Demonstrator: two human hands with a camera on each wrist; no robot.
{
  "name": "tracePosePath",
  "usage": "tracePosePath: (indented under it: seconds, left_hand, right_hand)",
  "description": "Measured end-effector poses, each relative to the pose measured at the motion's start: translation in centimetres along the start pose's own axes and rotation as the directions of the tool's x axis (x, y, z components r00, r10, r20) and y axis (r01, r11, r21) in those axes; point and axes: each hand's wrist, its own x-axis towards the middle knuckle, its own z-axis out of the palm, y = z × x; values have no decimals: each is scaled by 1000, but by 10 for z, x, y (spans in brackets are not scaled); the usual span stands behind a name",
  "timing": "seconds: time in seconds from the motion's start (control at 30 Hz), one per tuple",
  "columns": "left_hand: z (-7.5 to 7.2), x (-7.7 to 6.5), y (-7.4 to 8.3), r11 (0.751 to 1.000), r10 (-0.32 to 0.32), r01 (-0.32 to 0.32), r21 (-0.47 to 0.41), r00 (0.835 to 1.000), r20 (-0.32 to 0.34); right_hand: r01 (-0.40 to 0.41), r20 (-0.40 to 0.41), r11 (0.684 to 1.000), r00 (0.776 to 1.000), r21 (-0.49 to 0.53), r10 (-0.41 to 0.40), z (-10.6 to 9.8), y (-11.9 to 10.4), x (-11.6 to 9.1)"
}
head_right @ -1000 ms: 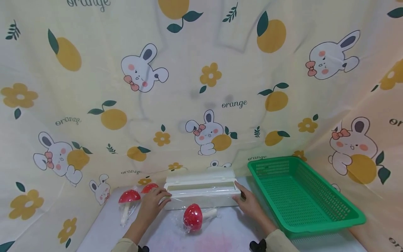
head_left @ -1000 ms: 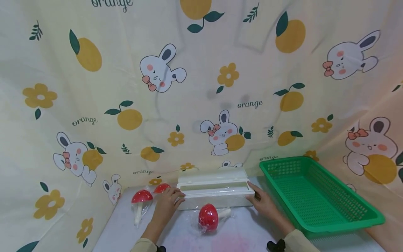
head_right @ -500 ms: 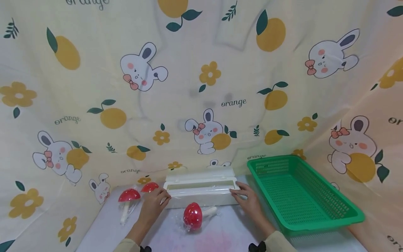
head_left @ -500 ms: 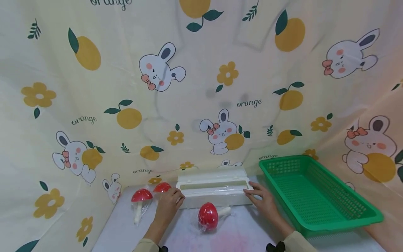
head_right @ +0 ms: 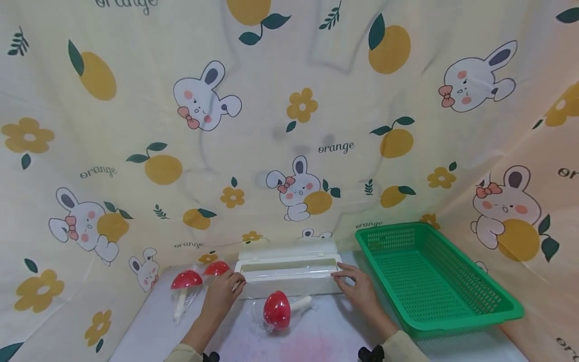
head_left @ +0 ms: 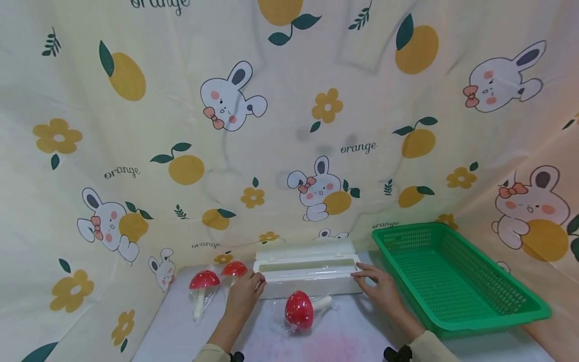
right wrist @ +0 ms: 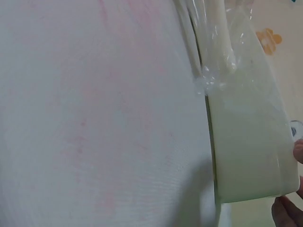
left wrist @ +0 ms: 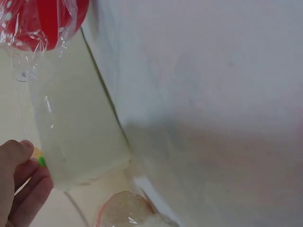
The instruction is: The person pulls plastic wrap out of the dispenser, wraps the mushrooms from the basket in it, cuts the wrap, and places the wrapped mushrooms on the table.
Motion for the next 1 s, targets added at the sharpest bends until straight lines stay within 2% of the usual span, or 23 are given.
tracePosePath:
  seconds: [0.23,0.4,0.53,0.63,0.8,0.87,1.0]
  left_hand:
    - [-3,-1,1,998,-32,33,-46,999,26]
    - [-6,-1,3,996,-51,57,-72,995,85]
    - [-11,1,5,990,-98,110,-86,986,133]
    - [-16,1,8,977,-135,159,-139,976,170]
    - [-21,0,11,930,-193,261,-259,946,260]
    - [-20,0,11,897,-209,304,-320,931,299]
    - [-19,-2,10,828,-194,345,-441,916,352]
  right_hand:
    - [-34,3,999,999,2,34,1,-2,1]
    - [-33,2,999,999,14,33,0,-3,0]
    - [-19,1,1000,1000,10,19,-1,-3,-1]
    - [-9,1,1000,1000,-2,9,-1,-4,-2]
    - [6,-12,1000,1000,-7,-6,-1,-7,-6]
    - [37,-30,999,999,-15,-38,-2,-9,-8]
    - [145,-91,989,985,-29,-147,-4,-12,-12]
